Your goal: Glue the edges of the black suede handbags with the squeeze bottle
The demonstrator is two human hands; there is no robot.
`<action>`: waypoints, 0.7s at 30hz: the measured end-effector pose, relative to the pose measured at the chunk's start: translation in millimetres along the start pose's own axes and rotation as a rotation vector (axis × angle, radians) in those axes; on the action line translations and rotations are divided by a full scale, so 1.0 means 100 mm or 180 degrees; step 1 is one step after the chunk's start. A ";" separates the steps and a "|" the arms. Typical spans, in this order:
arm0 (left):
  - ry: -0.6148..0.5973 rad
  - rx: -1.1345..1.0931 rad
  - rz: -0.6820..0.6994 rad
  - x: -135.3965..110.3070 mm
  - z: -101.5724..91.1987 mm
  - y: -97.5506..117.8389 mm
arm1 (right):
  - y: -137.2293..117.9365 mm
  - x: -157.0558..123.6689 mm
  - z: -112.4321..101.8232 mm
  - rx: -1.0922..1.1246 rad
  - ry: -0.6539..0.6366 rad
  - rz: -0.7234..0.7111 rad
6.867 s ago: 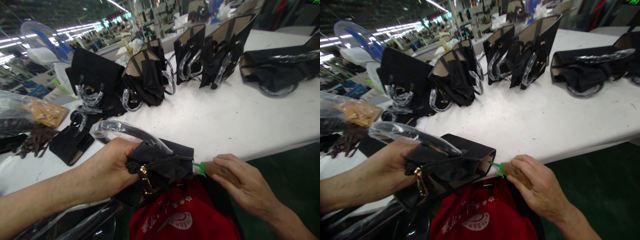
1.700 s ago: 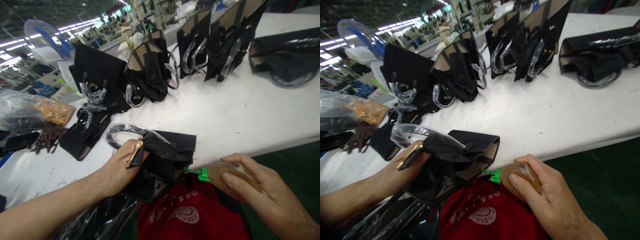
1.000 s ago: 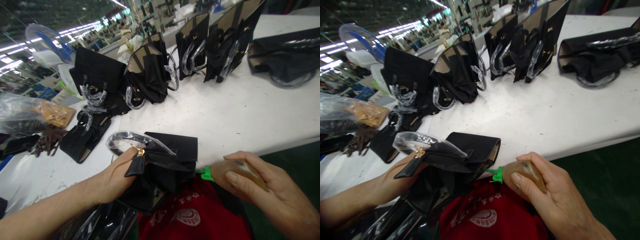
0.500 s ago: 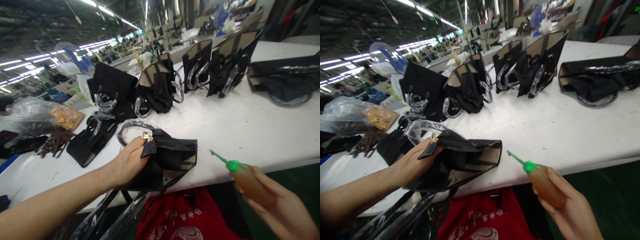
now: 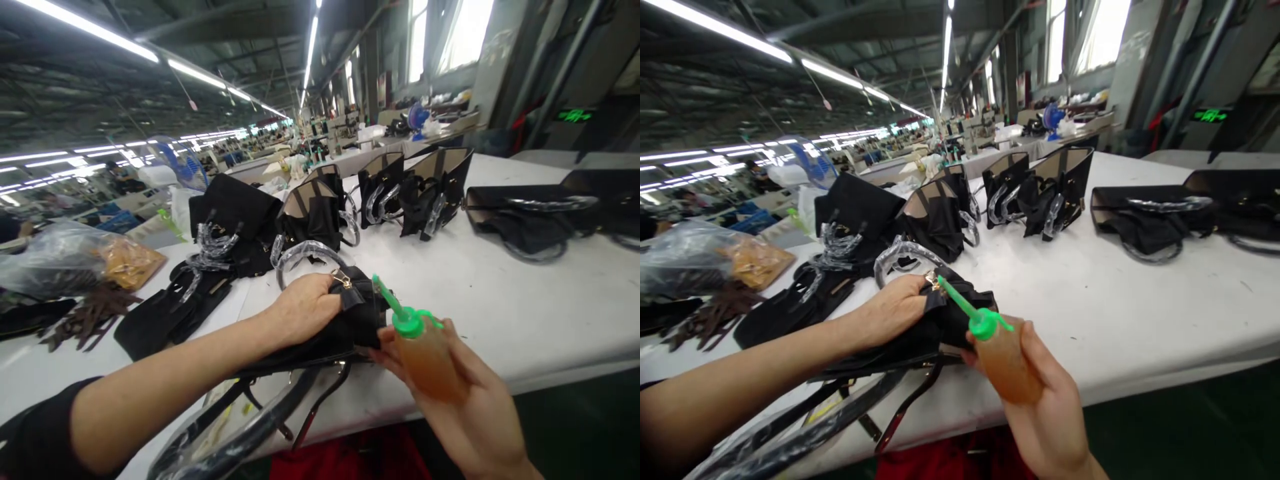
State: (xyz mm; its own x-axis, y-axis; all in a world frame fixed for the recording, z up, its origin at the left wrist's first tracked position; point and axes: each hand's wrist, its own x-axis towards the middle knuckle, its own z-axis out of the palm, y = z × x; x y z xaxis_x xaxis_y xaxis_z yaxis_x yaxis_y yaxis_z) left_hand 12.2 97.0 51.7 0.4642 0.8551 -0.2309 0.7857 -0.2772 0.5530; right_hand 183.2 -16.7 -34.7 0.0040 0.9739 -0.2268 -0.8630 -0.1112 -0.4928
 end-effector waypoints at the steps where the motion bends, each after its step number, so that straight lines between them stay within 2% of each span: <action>1: -0.0063 0.0070 -0.0033 -0.01 0.00 0.01 | -0.02 0.02 0.06 0.0057 -0.0061 0.0026; 5: -0.0225 -0.0104 0.0203 -0.05 0.02 0.01 | -0.10 0.10 0.22 0.0315 -0.0168 0.0141; 9: -0.0373 -0.0332 0.0230 -0.08 0.01 0.00 | -0.20 0.16 0.32 0.0201 -0.0017 0.0060; 13: -0.0097 0.0466 0.0284 -0.08 0.07 0.04 | -0.27 0.19 0.39 0.0050 -0.0009 -0.0188; 16: 0.0203 0.1191 0.0251 -0.08 0.13 0.09 | -0.29 0.18 0.42 0.0011 -0.0029 -0.0171; 19: 0.0288 0.1366 0.0328 -0.11 0.17 0.08 | -0.34 0.13 0.36 -0.0085 -0.0039 -0.0065; 21: 0.0190 0.1115 0.0438 -0.15 0.19 0.03 | -0.40 0.04 0.19 -0.0200 0.0042 -0.0040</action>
State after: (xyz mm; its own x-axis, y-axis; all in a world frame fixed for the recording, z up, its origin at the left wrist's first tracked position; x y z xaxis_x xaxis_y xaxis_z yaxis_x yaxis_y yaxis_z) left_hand 14.9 74.9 41.5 0.5586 0.8206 -0.1210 0.8147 -0.5153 0.2660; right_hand 208.1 -4.7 0.2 0.0217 0.9727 -0.2310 -0.8294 -0.1115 -0.5474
